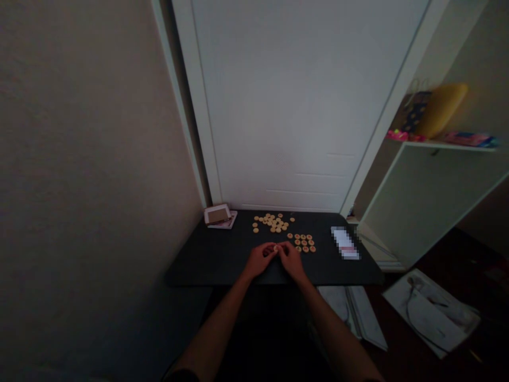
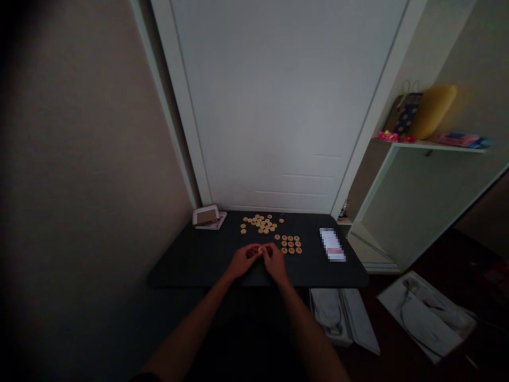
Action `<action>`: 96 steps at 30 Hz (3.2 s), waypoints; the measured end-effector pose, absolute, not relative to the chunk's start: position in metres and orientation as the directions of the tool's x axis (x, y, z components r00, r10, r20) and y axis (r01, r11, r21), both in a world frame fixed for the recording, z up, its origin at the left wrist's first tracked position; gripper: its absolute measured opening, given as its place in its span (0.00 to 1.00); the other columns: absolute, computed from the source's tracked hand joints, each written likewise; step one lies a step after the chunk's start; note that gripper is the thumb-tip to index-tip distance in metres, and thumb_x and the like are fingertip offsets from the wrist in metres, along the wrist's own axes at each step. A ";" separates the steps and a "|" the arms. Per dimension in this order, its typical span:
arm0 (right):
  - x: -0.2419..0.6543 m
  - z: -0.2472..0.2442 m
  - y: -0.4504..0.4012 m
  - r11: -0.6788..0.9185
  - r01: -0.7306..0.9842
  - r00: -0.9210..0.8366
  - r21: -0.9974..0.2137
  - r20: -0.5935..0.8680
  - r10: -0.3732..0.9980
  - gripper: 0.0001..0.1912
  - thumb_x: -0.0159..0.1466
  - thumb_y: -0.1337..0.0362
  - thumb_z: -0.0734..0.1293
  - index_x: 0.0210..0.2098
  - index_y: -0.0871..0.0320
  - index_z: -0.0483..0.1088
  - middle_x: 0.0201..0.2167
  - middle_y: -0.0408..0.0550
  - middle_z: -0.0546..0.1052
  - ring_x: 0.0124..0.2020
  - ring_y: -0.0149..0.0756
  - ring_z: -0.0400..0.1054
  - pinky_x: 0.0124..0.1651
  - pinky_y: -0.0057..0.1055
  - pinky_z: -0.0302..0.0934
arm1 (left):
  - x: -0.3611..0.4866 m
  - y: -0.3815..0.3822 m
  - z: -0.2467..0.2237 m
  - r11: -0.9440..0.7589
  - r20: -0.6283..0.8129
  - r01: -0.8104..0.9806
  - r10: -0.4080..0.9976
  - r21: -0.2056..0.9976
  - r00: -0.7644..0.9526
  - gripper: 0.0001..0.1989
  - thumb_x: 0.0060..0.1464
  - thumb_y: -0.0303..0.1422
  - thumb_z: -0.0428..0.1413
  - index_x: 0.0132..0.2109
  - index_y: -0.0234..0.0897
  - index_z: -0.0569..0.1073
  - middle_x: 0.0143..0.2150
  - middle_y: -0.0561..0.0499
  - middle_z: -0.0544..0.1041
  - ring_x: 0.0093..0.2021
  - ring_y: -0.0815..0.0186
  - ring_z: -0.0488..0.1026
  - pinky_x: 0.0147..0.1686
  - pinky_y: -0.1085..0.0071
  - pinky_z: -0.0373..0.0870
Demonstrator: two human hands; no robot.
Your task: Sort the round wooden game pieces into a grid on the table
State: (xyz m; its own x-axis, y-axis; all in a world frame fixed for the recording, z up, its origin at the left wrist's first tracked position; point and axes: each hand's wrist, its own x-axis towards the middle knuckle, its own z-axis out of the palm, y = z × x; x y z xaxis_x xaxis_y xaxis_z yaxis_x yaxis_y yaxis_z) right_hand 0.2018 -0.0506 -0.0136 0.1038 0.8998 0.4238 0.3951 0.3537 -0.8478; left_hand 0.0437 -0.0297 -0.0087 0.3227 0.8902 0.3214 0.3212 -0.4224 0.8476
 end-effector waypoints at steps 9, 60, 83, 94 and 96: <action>0.199 -0.020 -0.055 0.454 0.517 0.001 -0.725 0.531 0.847 0.17 0.65 0.66 0.59 0.51 0.57 0.71 0.47 0.52 0.77 0.48 0.40 0.71 0.54 0.38 0.64 | 0.045 -0.030 -0.010 -0.462 0.379 0.313 0.879 0.830 0.290 0.16 0.59 0.42 0.54 0.49 0.39 0.75 0.42 0.48 0.81 0.39 0.64 0.77 0.41 0.68 0.74; 0.211 -0.035 -0.083 0.357 0.870 -0.093 -0.340 0.598 0.796 0.22 0.65 0.63 0.60 0.58 0.60 0.65 0.58 0.59 0.68 0.60 0.50 0.60 0.61 0.49 0.54 | 0.044 -0.031 -0.010 -0.541 0.455 0.627 0.834 0.560 0.312 0.08 0.57 0.30 0.55 0.42 0.41 0.78 0.43 0.48 0.79 0.46 0.59 0.71 0.50 0.63 0.64; 0.209 -0.031 -0.081 0.214 0.941 -0.065 -0.262 0.482 0.874 0.25 0.69 0.57 0.58 0.60 0.64 0.63 0.64 0.62 0.60 0.65 0.50 0.54 0.62 0.45 0.49 | 0.044 -0.031 -0.012 -0.560 0.453 0.643 0.821 0.523 0.346 0.08 0.59 0.32 0.54 0.43 0.41 0.77 0.44 0.48 0.78 0.47 0.60 0.71 0.50 0.63 0.63; 0.208 -0.029 -0.082 0.228 0.938 -0.080 -0.260 0.478 0.875 0.23 0.70 0.59 0.56 0.60 0.62 0.63 0.64 0.61 0.62 0.64 0.48 0.55 0.62 0.45 0.50 | 0.044 -0.033 -0.008 -0.565 0.452 0.645 0.818 0.515 0.357 0.09 0.59 0.30 0.54 0.43 0.40 0.77 0.44 0.49 0.79 0.47 0.61 0.71 0.50 0.63 0.64; 0.208 -0.029 -0.082 0.227 0.938 -0.078 -0.261 0.479 0.874 0.23 0.70 0.58 0.56 0.60 0.62 0.63 0.64 0.61 0.61 0.65 0.48 0.54 0.61 0.45 0.50 | 0.044 -0.034 -0.007 -0.554 0.442 0.651 0.826 0.519 0.350 0.09 0.58 0.30 0.54 0.43 0.40 0.77 0.44 0.49 0.79 0.47 0.61 0.71 0.50 0.63 0.64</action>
State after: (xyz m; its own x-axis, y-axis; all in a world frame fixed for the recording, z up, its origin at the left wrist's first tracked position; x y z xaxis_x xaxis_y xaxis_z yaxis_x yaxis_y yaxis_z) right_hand 0.2083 -0.0817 -0.0288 -0.0783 0.8742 0.4793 0.9383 0.2271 -0.2609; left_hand 0.0438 -0.0338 -0.0070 0.3497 0.8261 0.4420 0.6511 -0.5535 0.5194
